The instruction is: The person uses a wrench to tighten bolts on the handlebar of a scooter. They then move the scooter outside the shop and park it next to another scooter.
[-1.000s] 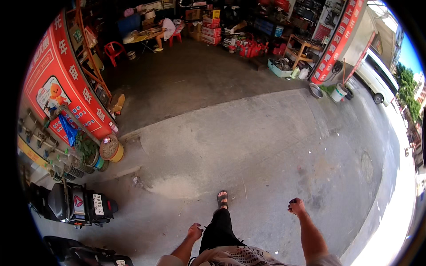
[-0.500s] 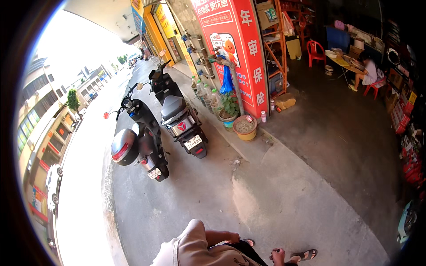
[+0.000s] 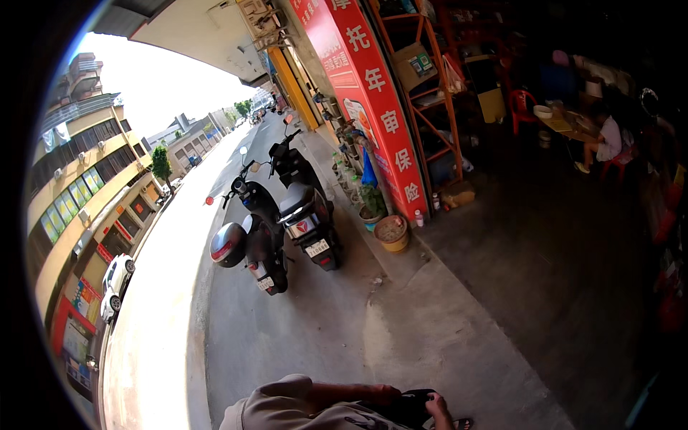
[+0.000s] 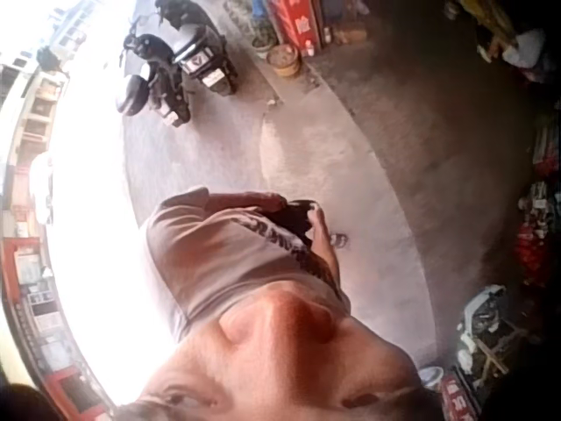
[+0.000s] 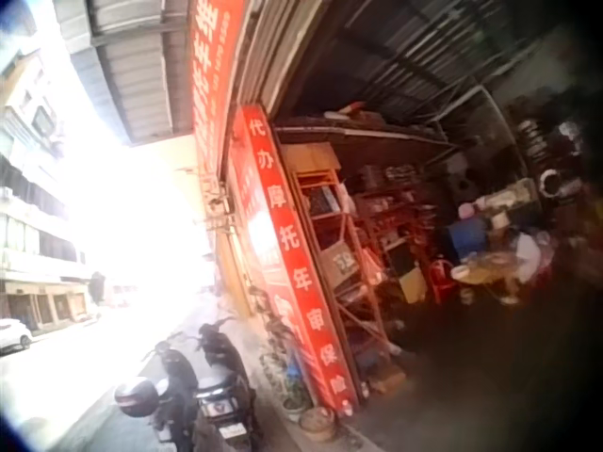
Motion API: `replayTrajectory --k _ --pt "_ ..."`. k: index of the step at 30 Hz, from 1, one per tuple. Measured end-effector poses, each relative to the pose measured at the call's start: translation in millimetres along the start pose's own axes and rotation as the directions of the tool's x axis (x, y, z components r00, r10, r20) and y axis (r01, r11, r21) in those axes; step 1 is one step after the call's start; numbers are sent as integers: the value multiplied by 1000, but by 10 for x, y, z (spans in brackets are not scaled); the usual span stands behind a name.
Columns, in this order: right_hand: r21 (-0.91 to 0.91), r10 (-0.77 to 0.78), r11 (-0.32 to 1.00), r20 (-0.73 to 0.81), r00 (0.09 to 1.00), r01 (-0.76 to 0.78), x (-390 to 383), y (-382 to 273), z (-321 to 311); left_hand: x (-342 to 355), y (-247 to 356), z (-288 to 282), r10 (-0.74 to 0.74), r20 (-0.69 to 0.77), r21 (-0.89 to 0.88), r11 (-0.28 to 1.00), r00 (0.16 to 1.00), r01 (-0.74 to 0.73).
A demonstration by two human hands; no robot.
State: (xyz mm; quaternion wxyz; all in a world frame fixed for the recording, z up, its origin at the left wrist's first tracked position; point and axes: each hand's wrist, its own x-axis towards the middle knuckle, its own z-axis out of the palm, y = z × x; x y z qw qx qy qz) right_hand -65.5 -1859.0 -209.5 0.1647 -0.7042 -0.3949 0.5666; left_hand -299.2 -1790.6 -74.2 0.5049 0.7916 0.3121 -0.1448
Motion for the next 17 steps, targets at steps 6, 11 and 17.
replayTrajectory --k 6,11,17 --pt "-42 -41 998 -38 998 39 257 186 -775 499 249 -82 110 -147 -34 993 983 -116" --pt "-185 139 975 67 988 -125 482 -79 -1538 1091 784 -638 -116 -193 -216 974 974 73" --pt "-210 261 953 194 946 -220 629 -641 -2187 2040 406 -1109 371 304 805 393 877 -445"
